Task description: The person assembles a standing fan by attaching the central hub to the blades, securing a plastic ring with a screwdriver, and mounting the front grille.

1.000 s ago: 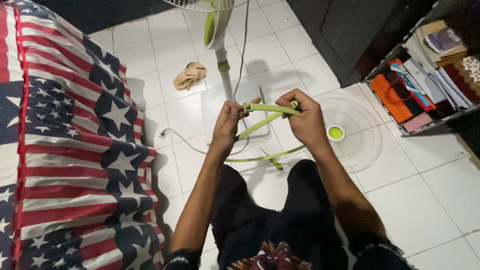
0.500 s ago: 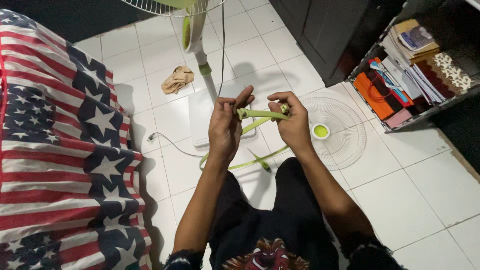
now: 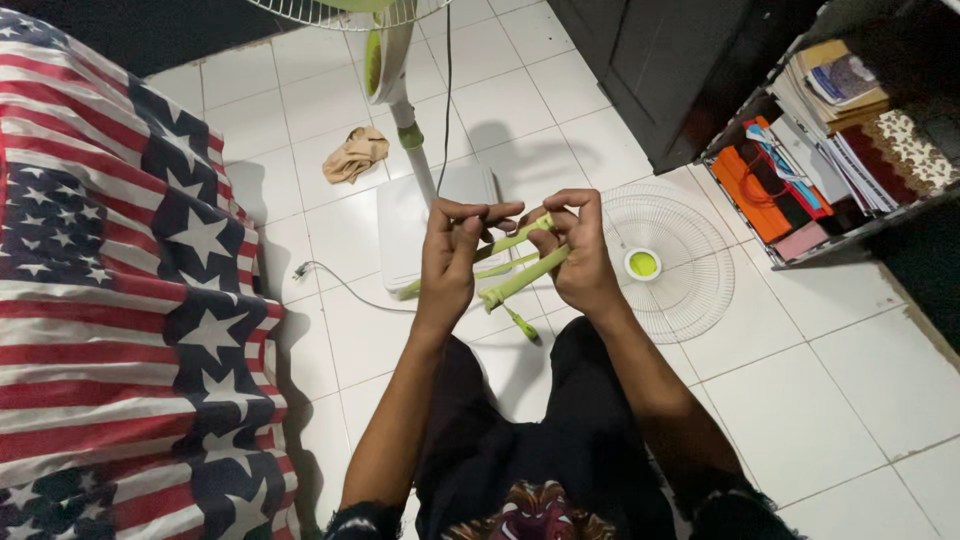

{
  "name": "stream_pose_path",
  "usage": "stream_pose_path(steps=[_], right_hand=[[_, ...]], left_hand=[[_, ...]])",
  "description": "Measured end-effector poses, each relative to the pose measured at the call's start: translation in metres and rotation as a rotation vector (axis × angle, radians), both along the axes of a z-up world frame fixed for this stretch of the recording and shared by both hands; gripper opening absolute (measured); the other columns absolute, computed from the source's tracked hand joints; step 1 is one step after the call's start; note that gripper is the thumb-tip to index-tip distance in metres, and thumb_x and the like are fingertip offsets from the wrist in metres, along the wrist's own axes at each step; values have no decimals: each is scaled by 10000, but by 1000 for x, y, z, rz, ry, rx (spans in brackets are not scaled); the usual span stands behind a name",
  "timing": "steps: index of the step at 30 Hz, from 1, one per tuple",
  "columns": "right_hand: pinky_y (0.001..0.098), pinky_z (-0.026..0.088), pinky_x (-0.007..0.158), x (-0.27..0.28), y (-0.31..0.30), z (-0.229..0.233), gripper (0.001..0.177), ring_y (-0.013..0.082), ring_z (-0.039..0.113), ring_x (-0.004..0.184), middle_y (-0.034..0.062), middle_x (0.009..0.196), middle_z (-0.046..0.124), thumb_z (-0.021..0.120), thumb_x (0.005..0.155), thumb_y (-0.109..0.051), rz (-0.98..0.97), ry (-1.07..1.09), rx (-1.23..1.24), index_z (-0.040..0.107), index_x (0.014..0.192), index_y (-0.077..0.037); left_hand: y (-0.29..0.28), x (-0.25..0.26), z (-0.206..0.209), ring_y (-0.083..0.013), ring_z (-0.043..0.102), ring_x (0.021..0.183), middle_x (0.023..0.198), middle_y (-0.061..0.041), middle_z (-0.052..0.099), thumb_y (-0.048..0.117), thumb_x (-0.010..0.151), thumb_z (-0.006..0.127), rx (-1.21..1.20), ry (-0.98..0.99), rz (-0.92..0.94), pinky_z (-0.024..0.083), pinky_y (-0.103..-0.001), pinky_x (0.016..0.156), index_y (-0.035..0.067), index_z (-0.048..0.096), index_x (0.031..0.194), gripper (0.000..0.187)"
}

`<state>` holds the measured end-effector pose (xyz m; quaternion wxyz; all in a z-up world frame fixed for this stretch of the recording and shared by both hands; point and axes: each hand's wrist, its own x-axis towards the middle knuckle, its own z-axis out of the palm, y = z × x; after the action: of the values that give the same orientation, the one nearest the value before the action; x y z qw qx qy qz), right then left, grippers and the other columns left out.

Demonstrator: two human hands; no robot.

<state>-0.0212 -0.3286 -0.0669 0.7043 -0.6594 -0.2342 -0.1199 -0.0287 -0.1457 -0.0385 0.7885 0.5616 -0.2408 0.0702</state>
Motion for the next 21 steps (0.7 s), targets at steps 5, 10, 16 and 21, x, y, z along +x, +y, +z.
stream_pose_path(steps=[5, 10, 16, 21], right_hand=[[204, 399, 465, 26, -6, -19, 309, 63, 534, 618, 183, 1017, 719, 624, 1057, -114, 63, 144, 217, 350, 1174, -33], [197, 367, 423, 49, -7, -19, 314, 48, 480, 493, 216, 1012, 765, 554, 1054, -308, 89, 200, 299, 556, 1102, 2], [178, 295, 396, 57, 5, -2, 319, 22, 371, 411, 205, 962, 768, 632, 1032, -292, 101, 319, 223, 631, 1118, 16], [179, 297, 399, 46, 15, 2, 294, 31, 403, 432, 103, 865, 726, 648, 1030, -255, 227, 433, 259, 669, 1117, 26]], left_hand=[[22, 2, 9, -107, 515, 834, 870, -45, 546, 129, 1147, 444, 149, -14, 73, 473, -261, 813, 25, 502, 1162, 121], [56, 7, 20, -80, 426, 767, 804, 21, 455, 181, 1107, 481, 314, 139, -164, 377, -234, 681, 31, 539, 1106, 161], [60, 25, 6, -63, 336, 679, 765, 47, 439, 288, 1085, 535, 183, 308, -249, 274, -228, 600, 75, 572, 1116, 218], [34, 39, -14, -57, 323, 645, 736, 59, 430, 284, 1095, 515, 68, 242, -200, 267, -227, 581, 95, 536, 1131, 194]])
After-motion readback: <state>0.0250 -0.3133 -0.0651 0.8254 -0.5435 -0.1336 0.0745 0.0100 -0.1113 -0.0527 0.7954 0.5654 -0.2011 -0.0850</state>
